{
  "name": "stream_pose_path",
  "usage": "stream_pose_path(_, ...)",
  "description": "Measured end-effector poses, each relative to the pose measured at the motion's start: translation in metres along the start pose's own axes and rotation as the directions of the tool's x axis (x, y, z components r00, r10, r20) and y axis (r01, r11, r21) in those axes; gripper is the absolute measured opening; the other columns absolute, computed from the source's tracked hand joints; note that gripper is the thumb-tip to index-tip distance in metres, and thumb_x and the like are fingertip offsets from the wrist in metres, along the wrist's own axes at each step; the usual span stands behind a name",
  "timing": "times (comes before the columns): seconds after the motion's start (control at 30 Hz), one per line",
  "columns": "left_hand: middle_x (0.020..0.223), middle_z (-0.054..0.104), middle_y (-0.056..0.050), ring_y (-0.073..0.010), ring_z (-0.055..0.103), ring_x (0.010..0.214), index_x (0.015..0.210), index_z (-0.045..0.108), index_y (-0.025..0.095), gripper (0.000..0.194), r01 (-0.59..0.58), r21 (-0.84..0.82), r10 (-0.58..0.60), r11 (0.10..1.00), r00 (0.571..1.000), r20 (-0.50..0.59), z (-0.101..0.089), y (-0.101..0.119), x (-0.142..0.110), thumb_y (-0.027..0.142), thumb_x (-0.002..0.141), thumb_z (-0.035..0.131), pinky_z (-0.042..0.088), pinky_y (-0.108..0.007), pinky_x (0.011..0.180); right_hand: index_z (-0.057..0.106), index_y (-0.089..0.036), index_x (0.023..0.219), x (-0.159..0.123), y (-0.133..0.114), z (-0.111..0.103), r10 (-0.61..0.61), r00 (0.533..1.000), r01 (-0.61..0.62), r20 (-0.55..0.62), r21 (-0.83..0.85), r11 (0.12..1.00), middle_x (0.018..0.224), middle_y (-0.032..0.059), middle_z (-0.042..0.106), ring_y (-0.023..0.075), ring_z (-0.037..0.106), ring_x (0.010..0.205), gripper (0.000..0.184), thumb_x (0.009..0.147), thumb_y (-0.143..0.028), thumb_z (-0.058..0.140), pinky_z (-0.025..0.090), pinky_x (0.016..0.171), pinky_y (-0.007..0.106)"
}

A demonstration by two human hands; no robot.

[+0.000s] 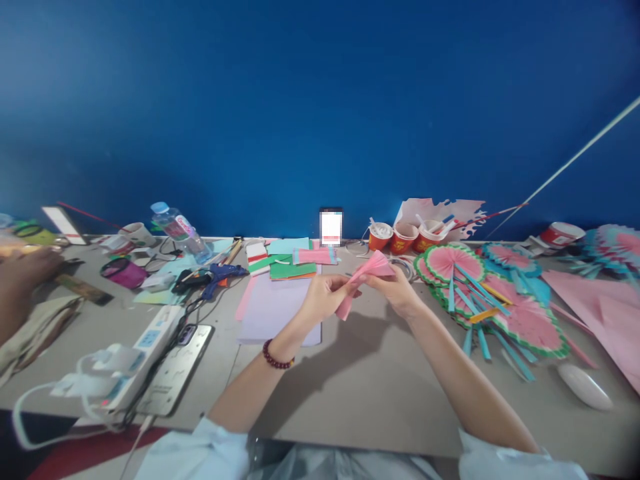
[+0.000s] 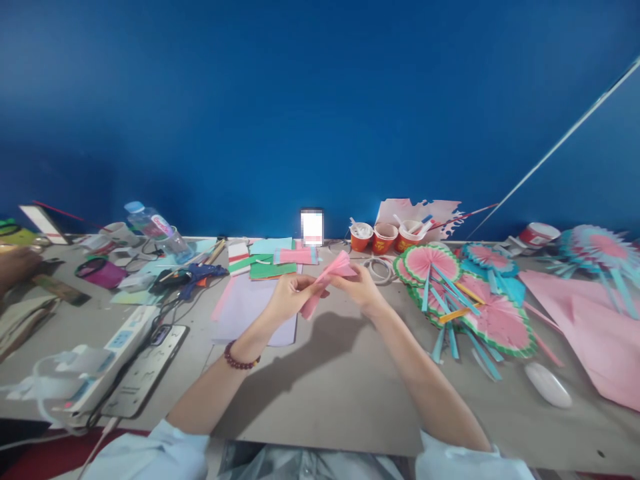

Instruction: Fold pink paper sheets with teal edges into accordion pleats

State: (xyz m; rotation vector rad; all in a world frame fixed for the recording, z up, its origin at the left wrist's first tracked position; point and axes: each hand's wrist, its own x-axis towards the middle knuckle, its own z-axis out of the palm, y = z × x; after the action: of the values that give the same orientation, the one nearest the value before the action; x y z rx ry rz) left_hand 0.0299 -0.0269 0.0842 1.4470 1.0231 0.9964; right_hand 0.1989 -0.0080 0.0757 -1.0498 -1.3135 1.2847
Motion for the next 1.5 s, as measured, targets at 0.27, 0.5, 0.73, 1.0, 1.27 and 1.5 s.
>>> stream_pose_path(0.27,0.071,0.071,-0.008,-0.0217,0.069,0.078,0.081,0.071,0.012,0.041,-0.001,0.009,0.001,1.000,0.997,0.083,-0.001,-0.007,0.001,0.052,0.080,0.058,0.052,-0.027,0.068,0.071,-0.017,0.070,-0.002,-0.001,0.003,0.001,1.000,-0.001,0.027,-0.005,1.000,0.073,0.0063,0.071,0.0209,0.063,0.072,0.025,0.062,-0.039,0.077,0.051,0.066,0.032)
stream_pose_path(0.5,0.058,0.064,-0.004,-0.0201,0.066,0.080,0.079,0.069,0.014,0.042,-0.089,0.141,0.069,0.986,0.988,0.141,-0.001,0.003,-0.002,0.051,0.085,0.051,0.050,-0.026,0.074,0.068,-0.015,0.067,0.001,0.000,0.001,-0.012,0.989,-0.005,-0.151,-0.108,0.994,0.067,0.0058,0.067,0.0191,0.059,0.067,0.028,0.062,-0.042,0.075,0.048,0.060,0.031)
stream_pose_path(0.73,0.056,0.061,-0.002,-0.0216,0.068,0.084,0.073,0.066,0.015,0.039,-0.040,0.015,0.036,0.999,0.976,0.213,-0.002,0.003,-0.002,0.052,0.082,0.056,0.050,-0.025,0.073,0.067,-0.014,0.068,0.001,0.002,-0.002,-0.012,0.989,-0.002,-0.146,-0.093,0.996,0.065,0.0037,0.064,0.0161,0.055,0.062,0.028,0.062,-0.041,0.075,0.044,0.055,0.028)
stream_pose_path(1.0,0.085,0.072,-0.010,-0.0211,0.067,0.087,0.088,0.071,0.015,0.039,0.050,-0.018,-0.044,0.999,0.972,0.233,-0.003,-0.006,0.002,0.050,0.082,0.057,0.048,-0.024,0.068,0.066,-0.014,0.067,0.001,0.002,-0.001,0.002,0.989,-0.011,-0.150,-0.062,0.998,0.065,0.0033,0.063,0.0148,0.053,0.061,0.029,0.062,-0.041,0.075,0.043,0.056,0.028)
stream_pose_path(1.27,0.080,0.072,-0.009,-0.0187,0.067,0.079,0.086,0.071,0.014,0.040,0.102,-0.045,-0.092,0.994,0.979,0.184,-0.002,-0.004,0.002,0.052,0.079,0.059,0.047,-0.023,0.067,0.066,-0.015,0.072,0.002,-0.001,0.000,0.033,0.997,-0.036,-0.065,-0.034,0.999,0.066,0.0030,0.066,0.0168,0.058,0.062,0.030,0.063,-0.041,0.075,0.046,0.059,0.029)
stream_pose_path(1.5,0.077,0.068,-0.008,-0.0194,0.065,0.084,0.091,0.068,0.012,0.044,0.053,-0.059,-0.039,0.997,0.975,0.218,-0.003,-0.007,0.002,0.053,0.082,0.056,0.046,-0.024,0.070,0.067,-0.016,0.066,0.001,0.002,0.001,0.030,0.999,-0.029,0.044,-0.025,0.999,0.063,0.0030,0.066,0.0162,0.059,0.059,0.026,0.065,-0.041,0.074,0.047,0.056,0.029)
